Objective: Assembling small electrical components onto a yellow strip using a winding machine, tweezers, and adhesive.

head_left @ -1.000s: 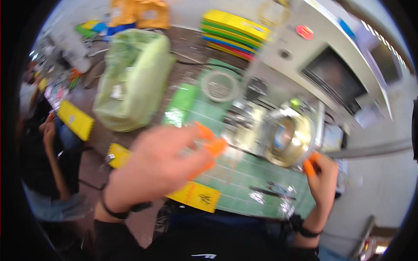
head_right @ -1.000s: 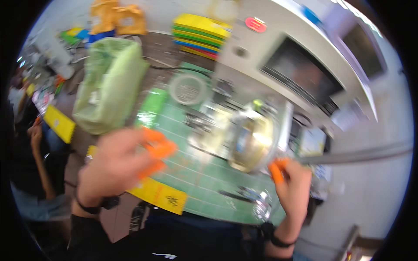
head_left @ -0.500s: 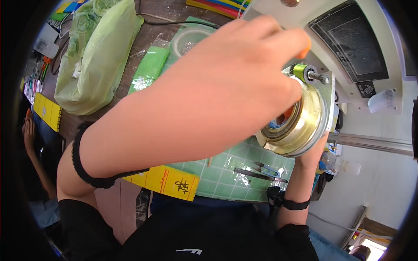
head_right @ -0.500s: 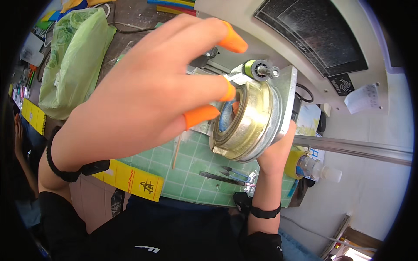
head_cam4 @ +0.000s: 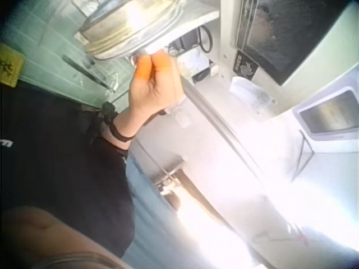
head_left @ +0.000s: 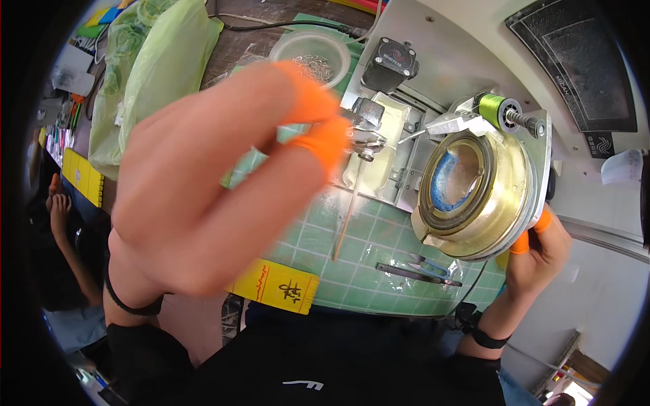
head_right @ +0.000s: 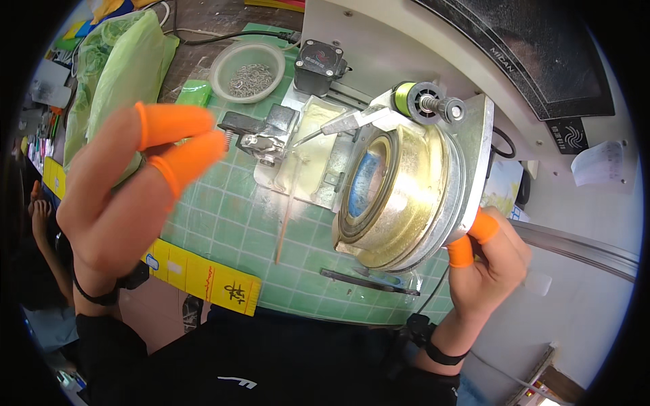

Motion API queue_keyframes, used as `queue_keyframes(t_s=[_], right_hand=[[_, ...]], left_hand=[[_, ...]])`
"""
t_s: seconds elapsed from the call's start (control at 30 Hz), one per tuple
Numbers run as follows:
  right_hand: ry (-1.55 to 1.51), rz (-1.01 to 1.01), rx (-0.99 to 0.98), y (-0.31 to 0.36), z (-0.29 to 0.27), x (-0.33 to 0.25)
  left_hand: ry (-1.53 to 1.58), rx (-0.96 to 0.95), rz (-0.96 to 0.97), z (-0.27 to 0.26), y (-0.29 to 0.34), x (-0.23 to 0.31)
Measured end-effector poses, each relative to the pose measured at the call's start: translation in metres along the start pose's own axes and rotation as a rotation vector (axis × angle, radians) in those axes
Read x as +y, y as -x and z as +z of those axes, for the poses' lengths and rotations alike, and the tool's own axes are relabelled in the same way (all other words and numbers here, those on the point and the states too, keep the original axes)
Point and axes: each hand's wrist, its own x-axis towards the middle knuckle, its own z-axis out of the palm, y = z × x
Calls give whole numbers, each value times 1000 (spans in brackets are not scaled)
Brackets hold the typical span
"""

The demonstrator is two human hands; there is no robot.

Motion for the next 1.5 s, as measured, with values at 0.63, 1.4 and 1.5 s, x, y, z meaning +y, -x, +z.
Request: queue_keyframes(t_s=[0.63,1.4,1.5], right_hand=[[193,-28,56,13,-4,-6],[240,6,11,17,-2,-4],[186,1,19,22,1,-5]], left_hand=[[-151,-48,-211,0,18,-13],[-85,-140,-301,20,29,-17],[-7,-233,-345,26,42,-13]])
